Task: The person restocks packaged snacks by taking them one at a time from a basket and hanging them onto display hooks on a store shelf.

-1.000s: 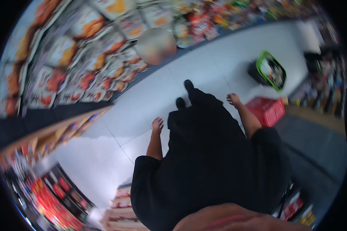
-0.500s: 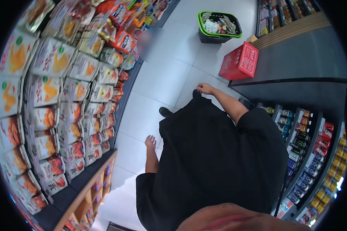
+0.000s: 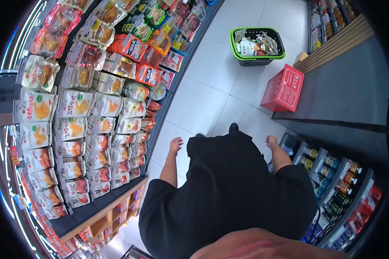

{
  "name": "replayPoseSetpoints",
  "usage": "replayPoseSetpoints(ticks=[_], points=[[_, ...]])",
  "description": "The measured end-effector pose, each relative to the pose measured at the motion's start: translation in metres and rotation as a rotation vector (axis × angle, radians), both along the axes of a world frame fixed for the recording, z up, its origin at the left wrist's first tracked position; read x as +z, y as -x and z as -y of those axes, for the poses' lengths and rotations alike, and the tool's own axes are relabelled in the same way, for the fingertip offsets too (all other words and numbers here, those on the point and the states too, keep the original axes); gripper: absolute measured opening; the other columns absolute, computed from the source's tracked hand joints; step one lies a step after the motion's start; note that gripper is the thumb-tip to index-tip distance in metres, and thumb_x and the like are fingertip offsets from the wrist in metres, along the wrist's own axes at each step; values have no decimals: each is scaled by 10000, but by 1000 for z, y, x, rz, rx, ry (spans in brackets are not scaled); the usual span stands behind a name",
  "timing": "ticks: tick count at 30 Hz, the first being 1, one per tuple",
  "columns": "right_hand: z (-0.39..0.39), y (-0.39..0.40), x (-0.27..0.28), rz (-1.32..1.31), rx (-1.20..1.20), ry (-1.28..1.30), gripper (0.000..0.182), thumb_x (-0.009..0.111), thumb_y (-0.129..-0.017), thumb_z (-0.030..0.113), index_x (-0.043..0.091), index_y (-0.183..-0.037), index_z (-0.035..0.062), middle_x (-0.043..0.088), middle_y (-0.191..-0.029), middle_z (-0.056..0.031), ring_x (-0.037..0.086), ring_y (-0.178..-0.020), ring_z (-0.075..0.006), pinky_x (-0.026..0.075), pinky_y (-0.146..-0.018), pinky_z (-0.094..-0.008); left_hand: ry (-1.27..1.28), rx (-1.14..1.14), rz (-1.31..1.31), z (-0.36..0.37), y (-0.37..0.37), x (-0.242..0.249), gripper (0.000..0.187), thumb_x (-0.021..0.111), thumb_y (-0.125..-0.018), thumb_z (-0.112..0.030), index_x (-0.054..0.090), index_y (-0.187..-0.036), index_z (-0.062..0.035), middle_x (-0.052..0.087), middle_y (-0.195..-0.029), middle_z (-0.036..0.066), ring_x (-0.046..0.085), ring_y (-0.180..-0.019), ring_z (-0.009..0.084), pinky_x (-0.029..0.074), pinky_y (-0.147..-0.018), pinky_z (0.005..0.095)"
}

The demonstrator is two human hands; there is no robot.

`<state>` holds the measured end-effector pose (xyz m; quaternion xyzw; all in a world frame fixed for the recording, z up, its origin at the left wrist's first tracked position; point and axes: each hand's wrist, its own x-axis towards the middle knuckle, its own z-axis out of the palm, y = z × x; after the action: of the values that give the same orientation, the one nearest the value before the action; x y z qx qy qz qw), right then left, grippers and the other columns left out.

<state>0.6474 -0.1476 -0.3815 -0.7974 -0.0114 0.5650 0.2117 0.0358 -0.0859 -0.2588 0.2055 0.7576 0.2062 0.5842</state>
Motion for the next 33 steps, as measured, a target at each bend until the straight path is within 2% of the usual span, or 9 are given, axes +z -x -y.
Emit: replayPoseSetpoints(ticks=[2,6,10,15,21,24,26,29,33], points=[[17,-15,-16,-43,-34,87,89,508,-836,224,565,-867,162,591,-787,-3,572,-724,-145,423,-699,-390,14,-47,-14,-11,-16,-1,300,482,-913,-331,584,-1122,-141,634,-1023,13,601,-893,149,448,-708,328],[-2,-6,3,-104,24,177,97,519,-836,231,567,-881,160,593,-809,-4,574,-732,-147,429,-683,-382,106,-101,-35,-30,-29,0,305,493,-899,-337,577,-1124,-150,637,-981,4,596,-855,140,439,-694,330],[-66,3,0,-101,110,51,134,522,-845,250,564,-932,157,608,-833,-10,597,-720,-147,432,-641,-388,271,-122,-46,-70,-34,-10,289,483,-892,-307,572,-1122,-156,633,-973,4,592,-829,141,428,-682,354],[-187,-3,25,-76,219,-255,183,549,-867,302,590,-918,131,616,-840,1,589,-726,-122,443,-614,-301,333,-70,21,-174,-45,-79,285,514,-859,-316,586,-1087,-162,631,-948,12,594,-813,151,420,-669,367],[-275,-25,92,12,245,-279,211,524,-903,306,596,-908,108,619,-848,-1,589,-721,-103,432,-580,-261,-59,-219,177,-357,-143,-62,262,507,-883,-301,605,-1052,-126,645,-943,9,598,-821,121,440,-631,288],[-310,-58,58,79,285,-266,207,519,-908,296,591,-909,103,602,-804,-8,570,-661,-102,417,-537,-244,-166,-323,205,-442,-186,-49,282,476,-917,-275,587,-1121,-117,647,-984,15,605,-867,121,449,-657,288],[-313,-62,64,72,213,-234,199,506,-920,268,587,-910,86,575,-750,-12,531,-595,-92,388,-476,-236,-157,-354,227,-451,-189,-48,292,470,-923,-274,579,-1144,-117,645,-1005,16,605,-887,122,451,-677,295],[-333,-69,65,68,179,-219,174,502,-919,220,589,-914,69,575,-748,-13,525,-589,-95,394,-475,-236,-143,-274,220,-480,-191,-32,292,462,-931,-278,567,-1158,-127,636,-1033,18,599,-911,123,448,-714,310],[-365,-95,50,23,288,-274,177,498,-915,175,584,-941,22,589,-764,-43,557,-618,-131,458,-553,-266,103,-150,151,-463,-171,-63,313,494,-906,-276,555,-1170,-119,622,-1065,29,588,-902,133,432,-732,311]])
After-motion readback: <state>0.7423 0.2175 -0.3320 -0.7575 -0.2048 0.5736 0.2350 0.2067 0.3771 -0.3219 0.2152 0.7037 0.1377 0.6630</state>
